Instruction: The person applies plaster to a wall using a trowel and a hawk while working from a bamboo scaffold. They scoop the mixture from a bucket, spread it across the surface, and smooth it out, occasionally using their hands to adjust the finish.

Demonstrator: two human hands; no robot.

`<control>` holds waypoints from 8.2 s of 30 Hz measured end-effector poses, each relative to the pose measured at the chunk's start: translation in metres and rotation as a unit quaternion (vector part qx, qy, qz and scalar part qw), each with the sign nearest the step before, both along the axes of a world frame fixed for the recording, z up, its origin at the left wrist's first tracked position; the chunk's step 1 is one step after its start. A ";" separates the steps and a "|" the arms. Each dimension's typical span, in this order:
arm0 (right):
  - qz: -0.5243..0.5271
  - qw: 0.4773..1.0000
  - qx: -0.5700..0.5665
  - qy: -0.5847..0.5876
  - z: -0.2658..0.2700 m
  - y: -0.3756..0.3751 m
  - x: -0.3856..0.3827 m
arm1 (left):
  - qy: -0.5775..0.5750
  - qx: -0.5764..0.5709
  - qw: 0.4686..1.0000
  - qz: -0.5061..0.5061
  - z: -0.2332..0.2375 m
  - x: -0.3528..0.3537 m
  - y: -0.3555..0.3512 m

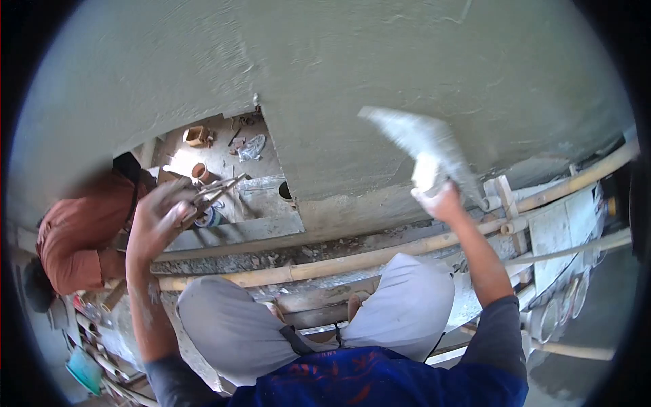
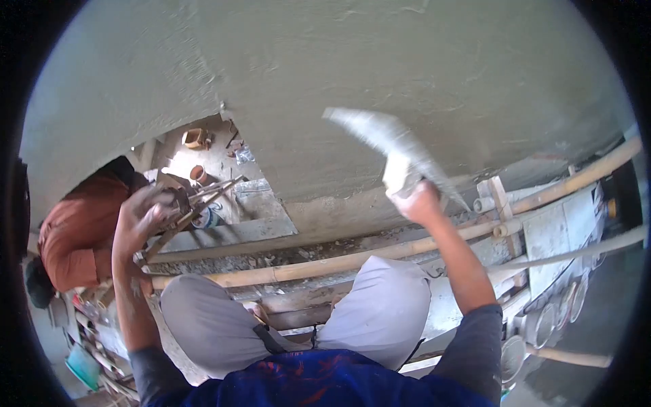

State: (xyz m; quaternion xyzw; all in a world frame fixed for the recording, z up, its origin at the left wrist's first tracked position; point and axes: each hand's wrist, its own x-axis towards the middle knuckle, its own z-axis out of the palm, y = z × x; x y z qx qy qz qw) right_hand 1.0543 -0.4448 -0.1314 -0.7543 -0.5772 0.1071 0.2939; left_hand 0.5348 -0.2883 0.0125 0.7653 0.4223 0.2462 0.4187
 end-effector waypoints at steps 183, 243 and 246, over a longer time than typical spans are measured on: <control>0.089 0.717 0.506 0.472 0.276 0.037 -0.092 | 0.210 0.128 0.946 -0.211 -0.089 0.094 -0.015; -0.225 0.769 0.454 -0.390 0.659 0.108 0.005 | 0.096 0.218 0.893 -0.382 -0.151 0.157 0.033; -0.257 0.820 0.428 -0.279 0.675 0.072 0.055 | 0.130 0.204 0.898 -0.368 -0.143 0.147 0.028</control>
